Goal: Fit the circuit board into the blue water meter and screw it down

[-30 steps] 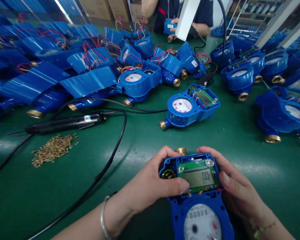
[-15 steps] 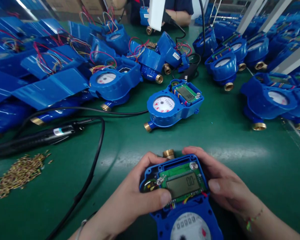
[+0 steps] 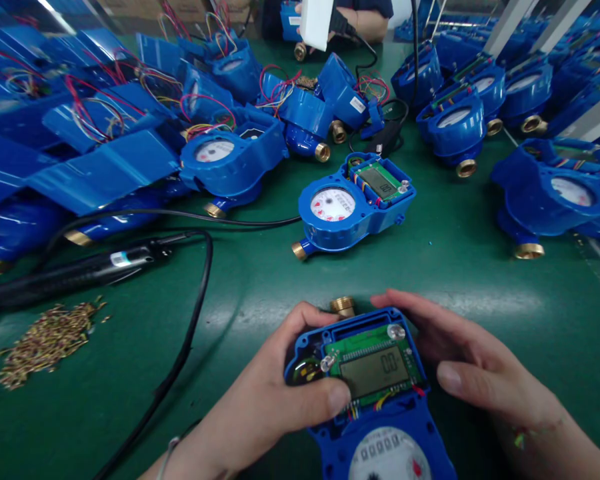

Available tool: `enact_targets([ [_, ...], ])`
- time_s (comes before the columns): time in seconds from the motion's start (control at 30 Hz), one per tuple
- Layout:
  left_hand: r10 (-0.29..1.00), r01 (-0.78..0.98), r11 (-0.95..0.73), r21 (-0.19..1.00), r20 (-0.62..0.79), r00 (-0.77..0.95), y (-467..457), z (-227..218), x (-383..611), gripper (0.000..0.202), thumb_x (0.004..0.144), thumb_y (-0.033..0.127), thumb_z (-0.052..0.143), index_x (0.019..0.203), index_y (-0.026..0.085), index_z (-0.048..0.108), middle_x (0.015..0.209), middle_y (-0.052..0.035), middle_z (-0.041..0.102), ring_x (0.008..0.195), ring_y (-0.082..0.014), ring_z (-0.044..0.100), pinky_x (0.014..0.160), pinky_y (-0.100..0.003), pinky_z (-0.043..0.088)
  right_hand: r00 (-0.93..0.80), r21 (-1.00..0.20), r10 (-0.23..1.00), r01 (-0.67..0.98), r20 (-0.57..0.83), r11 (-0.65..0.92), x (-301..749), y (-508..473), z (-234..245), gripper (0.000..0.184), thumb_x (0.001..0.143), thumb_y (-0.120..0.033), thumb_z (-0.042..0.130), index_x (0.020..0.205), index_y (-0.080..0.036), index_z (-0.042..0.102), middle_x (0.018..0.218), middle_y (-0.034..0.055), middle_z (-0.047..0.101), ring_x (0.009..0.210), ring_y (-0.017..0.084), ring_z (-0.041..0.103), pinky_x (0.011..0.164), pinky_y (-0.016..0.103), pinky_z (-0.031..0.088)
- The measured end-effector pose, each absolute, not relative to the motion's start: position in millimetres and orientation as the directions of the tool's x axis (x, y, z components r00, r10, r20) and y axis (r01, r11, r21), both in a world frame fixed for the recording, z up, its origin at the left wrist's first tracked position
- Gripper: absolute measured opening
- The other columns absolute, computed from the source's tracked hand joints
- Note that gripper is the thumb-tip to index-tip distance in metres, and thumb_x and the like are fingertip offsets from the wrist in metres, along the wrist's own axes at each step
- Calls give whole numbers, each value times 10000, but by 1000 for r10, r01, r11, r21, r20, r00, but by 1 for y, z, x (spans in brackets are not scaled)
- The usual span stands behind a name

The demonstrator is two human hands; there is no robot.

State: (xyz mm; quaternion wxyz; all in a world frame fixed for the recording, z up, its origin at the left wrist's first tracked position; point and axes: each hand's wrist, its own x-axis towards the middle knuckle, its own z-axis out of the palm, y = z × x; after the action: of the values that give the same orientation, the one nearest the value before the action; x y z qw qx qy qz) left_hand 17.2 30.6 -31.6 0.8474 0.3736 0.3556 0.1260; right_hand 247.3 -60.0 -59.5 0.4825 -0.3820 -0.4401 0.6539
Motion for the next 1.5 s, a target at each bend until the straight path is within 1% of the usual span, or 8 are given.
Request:
enact_targets([
  [0.1,452,75,685,725,-503,737,31,-34,16,500,724,310,777,1072,214,430,1084,-74,674,913,-222,659,784,-331,517,-92,-967,991,227,95,114,259,-66,-46,606,875,-185,631,1422,-294,396,1458,61,407,1321,234,425,1105,375,390],
  [0.17,445,89,676,731,-502,741,32,-36,15,505,727,320,776,1074,214,424,1075,-76,675,917,-225,655,779,-331,518,-106,-794,949,524,298,308,261,-69,-39,543,840,-101,654,1347,-219,501,1388,77,494,1250,204,507,1067,297,445],
  [0.23,449,83,668,740,-489,748,32,-38,15,499,736,322,767,1076,215,418,1076,-80,672,915,-223,650,785,-338,517,-182,-638,888,636,422,434,260,-70,-35,455,830,-37,636,1267,-147,568,1295,94,577,1161,170,579,1013,234,492],
  [0.47,436,115,646,754,-489,756,33,-43,13,522,733,340,765,1084,217,398,1052,-96,669,901,-245,655,777,-365,512,-273,-551,868,683,416,479,259,-73,-39,264,889,-38,538,1128,-105,630,1210,106,631,1108,134,610,979,211,515],
  [0.67,440,124,651,748,-507,741,33,-40,15,543,705,370,779,1065,210,405,1007,-72,671,832,-201,640,722,-312,506,-278,-481,860,735,428,477,259,-75,-41,304,888,-32,531,1156,-148,614,1236,59,618,1148,114,576,1022,205,478],
  [0.77,443,122,641,758,-495,747,33,-39,15,512,722,355,769,1058,210,410,1004,-65,671,844,-194,630,735,-310,502,-285,-460,851,742,442,487,256,-77,-43,319,871,-10,506,1135,-148,619,1206,65,628,1175,149,560,1038,262,485],
  [1.0,439,134,635,761,-498,748,34,-38,15,500,722,345,768,1059,212,424,1011,-63,667,859,-199,624,752,-324,497,-305,-522,851,685,428,508,253,-76,-46,313,837,13,450,1072,-138,590,1012,86,653,1060,203,611,987,424,535],
  [1.5,470,127,658,743,-537,700,30,-31,18,515,683,364,780,1031,214,432,997,-66,678,844,-211,633,726,-312,491,-236,-622,900,657,366,425,244,-71,-38,196,874,-23,456,989,-164,528,953,56,613,912,139,586,968,327,493],
])
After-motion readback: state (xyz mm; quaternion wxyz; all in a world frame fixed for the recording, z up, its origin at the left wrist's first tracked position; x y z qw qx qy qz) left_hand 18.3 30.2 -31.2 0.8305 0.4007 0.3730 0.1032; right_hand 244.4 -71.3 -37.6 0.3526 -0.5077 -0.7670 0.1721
